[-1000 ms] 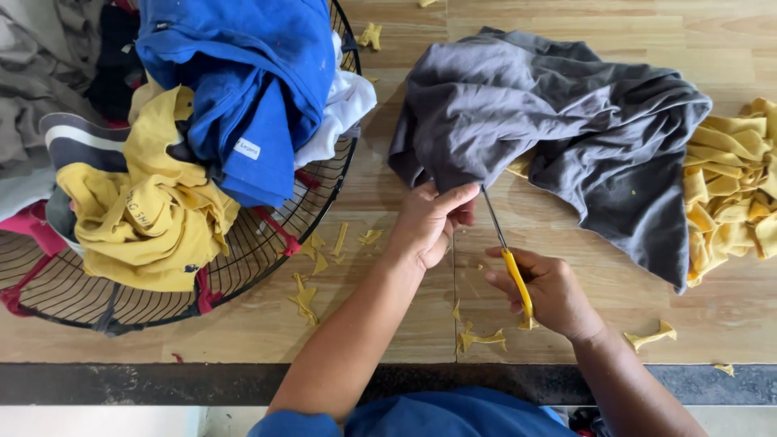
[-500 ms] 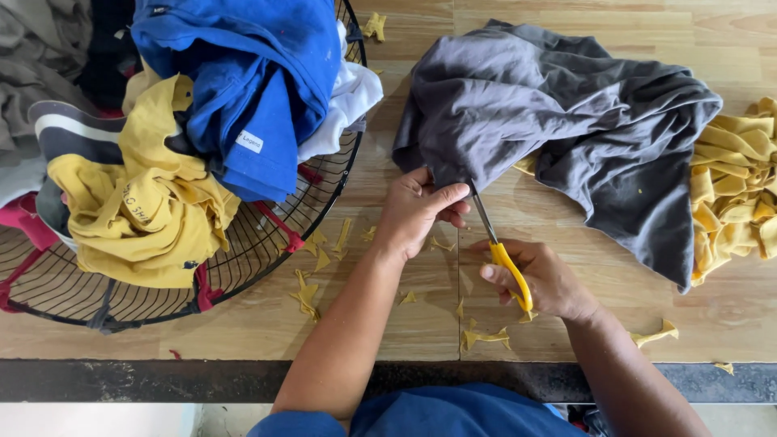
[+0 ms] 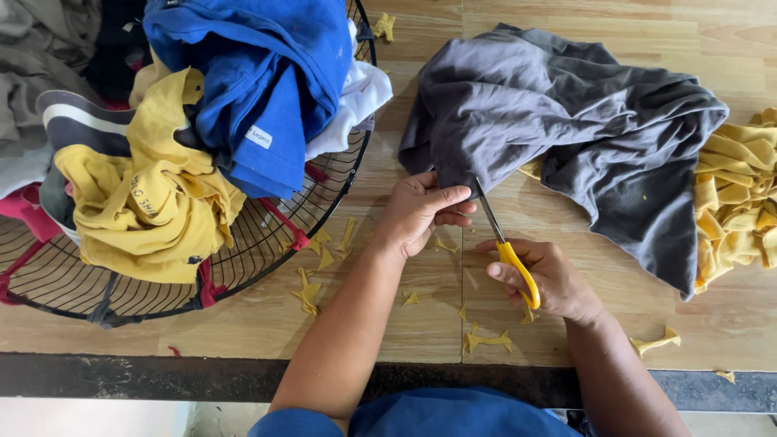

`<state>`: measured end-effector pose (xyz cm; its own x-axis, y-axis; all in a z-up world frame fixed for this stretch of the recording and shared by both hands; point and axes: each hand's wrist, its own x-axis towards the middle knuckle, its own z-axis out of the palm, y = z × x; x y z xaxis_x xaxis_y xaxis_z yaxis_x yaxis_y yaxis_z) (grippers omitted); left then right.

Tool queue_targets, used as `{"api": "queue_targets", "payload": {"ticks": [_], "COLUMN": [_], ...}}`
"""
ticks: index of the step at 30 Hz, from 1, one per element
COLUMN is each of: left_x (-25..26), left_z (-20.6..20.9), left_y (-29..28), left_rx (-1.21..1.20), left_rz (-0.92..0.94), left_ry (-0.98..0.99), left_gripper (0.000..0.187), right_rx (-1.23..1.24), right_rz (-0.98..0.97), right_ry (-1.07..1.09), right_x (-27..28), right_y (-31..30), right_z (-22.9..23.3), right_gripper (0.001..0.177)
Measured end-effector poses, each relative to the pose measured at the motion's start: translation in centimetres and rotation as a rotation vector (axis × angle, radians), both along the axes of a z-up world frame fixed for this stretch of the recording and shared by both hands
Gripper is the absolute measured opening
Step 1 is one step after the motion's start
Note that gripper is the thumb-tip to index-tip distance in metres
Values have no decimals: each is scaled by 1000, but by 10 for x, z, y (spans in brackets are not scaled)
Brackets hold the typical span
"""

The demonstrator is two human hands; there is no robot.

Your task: Cutting strips of fabric from a t-shirt using scissors.

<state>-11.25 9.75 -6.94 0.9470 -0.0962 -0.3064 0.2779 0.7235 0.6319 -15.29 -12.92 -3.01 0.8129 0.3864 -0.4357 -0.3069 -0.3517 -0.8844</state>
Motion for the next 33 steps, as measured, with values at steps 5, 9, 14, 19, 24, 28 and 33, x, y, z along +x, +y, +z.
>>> {"api": "queue_targets", "payload": {"ticks": [5,9,14,19,24,28,33], "left_x": [0,2,-7,-6,-8,-11,-12], "left_z": [-10,-9,4,1,14,22,24], "left_y": [-6,-11,-22,-30,-30,-32,-31], "left_rx": [69,85,163,177,176,151,139], "left_rz": [44,110,157,210,238,246,242], "left_ry": [-59,-118,-180,-207,-177,-170,-167], "left_gripper": [26,27,29,31,29,29,30], "right_rx": [-18,-5,-48,-51,-120,-162,-257], "right_rz": [31,50,39,25,24,24,51], "right_ry": [-26,-96,-175,-182,-272,-326,-461], "right_x": [-1,-3,1,3,-2,-3,-4], "right_y": [0,5,10,12,17,13,13], "right_z": [3,5,9,8,14,-2,-10], "right_gripper": [47,50,52,52,43,42,48]}}
